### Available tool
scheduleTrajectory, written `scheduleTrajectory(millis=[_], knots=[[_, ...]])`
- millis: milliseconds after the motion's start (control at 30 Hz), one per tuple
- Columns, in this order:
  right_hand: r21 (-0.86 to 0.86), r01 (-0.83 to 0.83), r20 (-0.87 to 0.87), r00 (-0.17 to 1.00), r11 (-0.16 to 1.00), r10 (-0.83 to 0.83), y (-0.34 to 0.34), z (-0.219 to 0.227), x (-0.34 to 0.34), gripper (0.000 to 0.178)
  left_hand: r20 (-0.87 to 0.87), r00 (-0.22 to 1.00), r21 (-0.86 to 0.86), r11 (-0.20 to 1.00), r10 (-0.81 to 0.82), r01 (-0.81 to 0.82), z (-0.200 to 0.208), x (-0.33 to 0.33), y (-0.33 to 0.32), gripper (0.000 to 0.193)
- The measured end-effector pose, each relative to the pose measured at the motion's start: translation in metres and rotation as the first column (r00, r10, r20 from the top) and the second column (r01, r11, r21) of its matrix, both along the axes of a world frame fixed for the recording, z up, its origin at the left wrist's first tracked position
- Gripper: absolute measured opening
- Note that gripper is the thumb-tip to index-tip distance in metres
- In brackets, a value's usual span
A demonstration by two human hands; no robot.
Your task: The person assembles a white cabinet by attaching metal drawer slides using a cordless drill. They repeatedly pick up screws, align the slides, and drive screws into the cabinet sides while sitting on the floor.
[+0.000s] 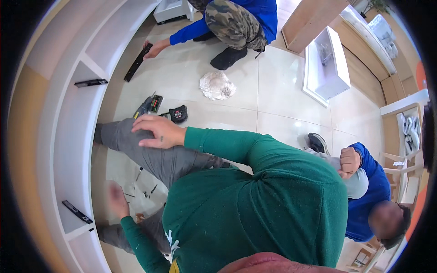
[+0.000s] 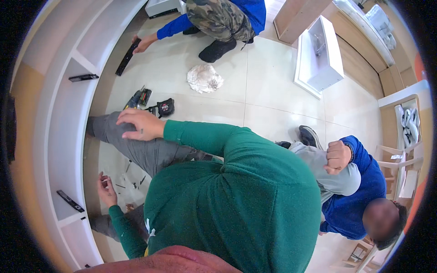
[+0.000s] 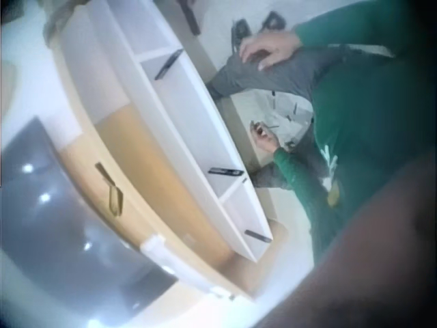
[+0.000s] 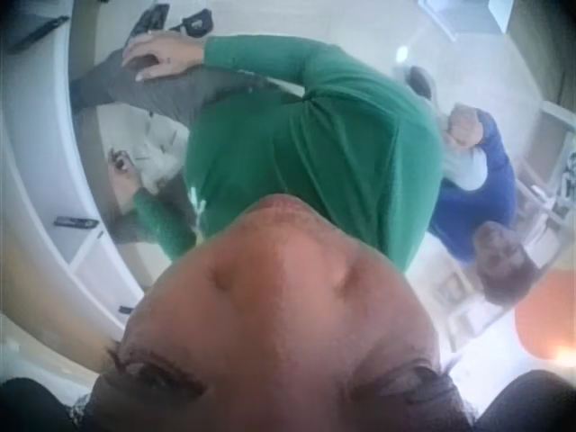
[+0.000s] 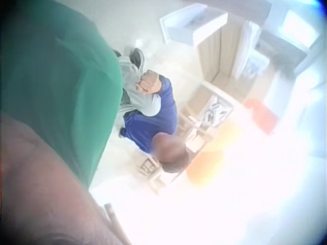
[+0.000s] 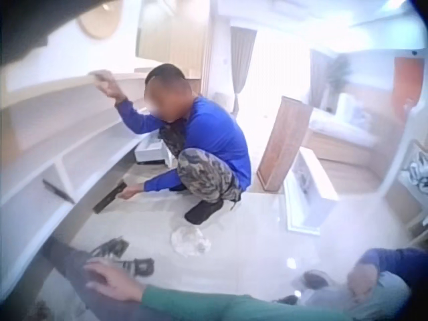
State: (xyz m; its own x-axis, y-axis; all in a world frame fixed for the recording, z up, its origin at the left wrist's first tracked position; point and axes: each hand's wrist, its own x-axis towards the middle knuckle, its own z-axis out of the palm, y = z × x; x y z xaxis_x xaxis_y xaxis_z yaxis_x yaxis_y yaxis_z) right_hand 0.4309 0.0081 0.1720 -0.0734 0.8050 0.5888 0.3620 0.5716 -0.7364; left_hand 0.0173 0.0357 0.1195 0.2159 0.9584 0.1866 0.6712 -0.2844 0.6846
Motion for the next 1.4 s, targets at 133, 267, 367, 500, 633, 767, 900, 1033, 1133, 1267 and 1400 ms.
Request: scheduleTrajectory(millis=[133,267,367,500,633,767,900,1033,1133,1267,1400], knots=[[-0.086,0.137,-0.086,0.986,0.987,-0.144,-0.003,0.006,0.037,0.053,-0.012,1.000,-0.085,0.996,0.015,-0.016,-0.029,0.004,-0.011,0.044],[-0.059,0.376,-0.198,0.904,0.925,-0.380,-0.001,-0.006,0.092,0.054,-0.062,0.998,-0.147,0.989,0.001,-0.010,-0.040,-0.034,-0.012,0.048],[0.014,0.595,-0.306,0.767,0.803,-0.563,0.004,-0.002,0.152,0.054,-0.093,0.993,-0.203,0.975,0.071,-0.089,-0.026,-0.083,0.005,0.049],[0.243,0.909,-0.403,0.411,0.337,-0.818,-0.042,0.052,0.333,0.033,0.059,0.993,-0.248,0.965,0.102,-0.084,0.014,-0.110,0.036,0.049],[0.168,0.971,-0.496,-0.064,-0.169,-0.866,-0.145,0.121,0.524,0.041,0.146,0.987,-0.294,0.955,0.071,-0.026,0.089,-0.112,0.028,0.049],[-0.319,0.941,-0.467,-0.053,0.112,-0.883,-0.153,0.122,0.555,0.042,0.167,0.975,-0.136,0.983,0.148,-0.126,0.144,-0.181,-0.005,0.050],[-0.370,0.734,-0.299,0.487,0.570,-0.821,-0.178,0.136,0.578,0.037,0.220,0.970,-0.030,0.994,0.105,-0.100,0.145,-0.191,-0.032,0.047],[-0.544,0.713,-0.241,0.373,0.443,-0.896,-0.198,0.066,0.608,0.052,0.323,0.946,-0.035,0.999,0.031,-0.021,0.182,-0.138,-0.064,0.045],[-0.676,0.655,0.123,0.551,0.336,-0.826,-0.155,-0.027,0.548,0.048,0.222,0.975,0.077,0.997,-0.017,-0.001,0.223,-0.133,-0.086,0.050],[-0.801,0.598,0.561,0.729,-0.033,-0.392,-0.101,-0.123,0.340,0.054,0.274,0.956,0.288,0.940,0.103,-0.183,0.240,-0.176,-0.076,0.052],[-0.759,0.637,0.606,0.767,0.133,-0.212,-0.068,-0.100,0.222,0.058,0.566,0.758,0.301,0.937,-0.326,0.178,0.229,-0.204,0.016,0.063]])
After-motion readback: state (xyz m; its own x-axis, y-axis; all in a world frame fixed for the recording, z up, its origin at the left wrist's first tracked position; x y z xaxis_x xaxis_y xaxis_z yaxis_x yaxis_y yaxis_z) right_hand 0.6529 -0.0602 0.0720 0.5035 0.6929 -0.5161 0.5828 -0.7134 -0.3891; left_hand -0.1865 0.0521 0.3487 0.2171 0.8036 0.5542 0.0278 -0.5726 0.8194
